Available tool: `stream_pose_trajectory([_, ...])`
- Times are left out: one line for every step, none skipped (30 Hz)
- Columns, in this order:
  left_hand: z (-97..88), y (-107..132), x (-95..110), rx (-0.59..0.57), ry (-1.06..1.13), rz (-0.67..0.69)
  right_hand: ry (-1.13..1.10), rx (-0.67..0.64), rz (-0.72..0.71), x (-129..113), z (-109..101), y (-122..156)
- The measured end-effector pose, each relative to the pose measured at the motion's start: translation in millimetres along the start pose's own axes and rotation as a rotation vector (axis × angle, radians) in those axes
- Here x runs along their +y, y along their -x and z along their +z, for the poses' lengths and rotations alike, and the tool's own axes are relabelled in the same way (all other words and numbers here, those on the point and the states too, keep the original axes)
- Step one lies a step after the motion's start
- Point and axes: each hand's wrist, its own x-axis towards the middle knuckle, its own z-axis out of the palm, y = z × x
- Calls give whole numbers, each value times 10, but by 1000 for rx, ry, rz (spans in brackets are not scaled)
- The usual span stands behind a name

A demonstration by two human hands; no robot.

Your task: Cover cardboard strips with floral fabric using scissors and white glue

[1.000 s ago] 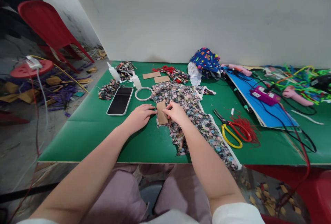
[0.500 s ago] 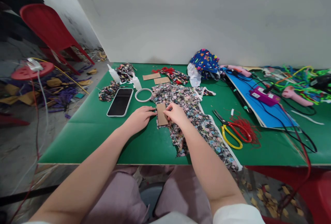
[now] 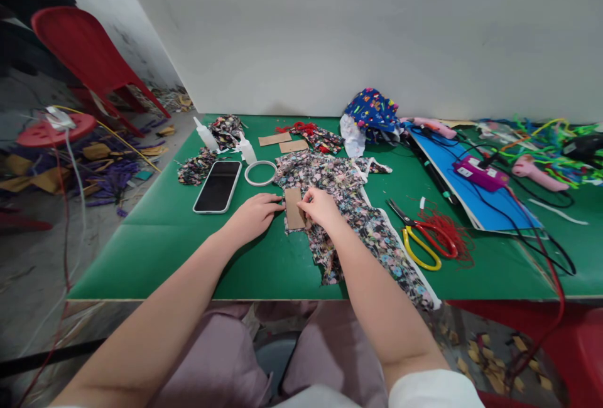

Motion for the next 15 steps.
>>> stream_pose_trajectory([-1,0,2,-2,0,-2,6,3,-4,2,0,0])
stream_pose_trajectory([0,0,3,-3,2,-4,11,6,-7,4,0,0])
stream_pose_trajectory([1,0,4,-3,4,-5,16,8,-11,6,0,-1])
stream_pose_trajectory([3,1,3,-2,7,-6,21,10,-14,7,0,-2])
stream_pose_trajectory([5,3,2,0,11,-8,26,13,-16,8,0,-3])
stream_pose_trajectory([7,4,0,3,13,-9,31,16,-18,10,0,-4])
stream_pose_trajectory([8,6,-2,6,15,-9,37,19,-20,11,0,-6])
stream_pose_trajectory([7,7,-2,10,16,-7,43,22,-21,13,-1,-7])
stream_pose_trajectory([6,8,0,15,15,-4,48,24,-23,15,-1,-8])
stream_pose_trajectory([3,9,5,26,14,-5,54,26,-25,18,-2,-10])
stream_pose_trajectory([1,8,15,43,12,-10,59,28,-28,21,-2,-11])
stream_pose_trajectory([-1,6,30,66,11,-16,64,29,-32,24,-2,-11])
stream_pose_trajectory([-1,3,48,92,11,-21,69,33,-38,27,-3,-11])
stream_pose_trajectory([-1,-1,70,114,13,-20,75,36,-44,28,-3,-10])
stream_pose_trajectory([-1,-5,93,126,18,-8,80,41,-51,26,-3,-8])
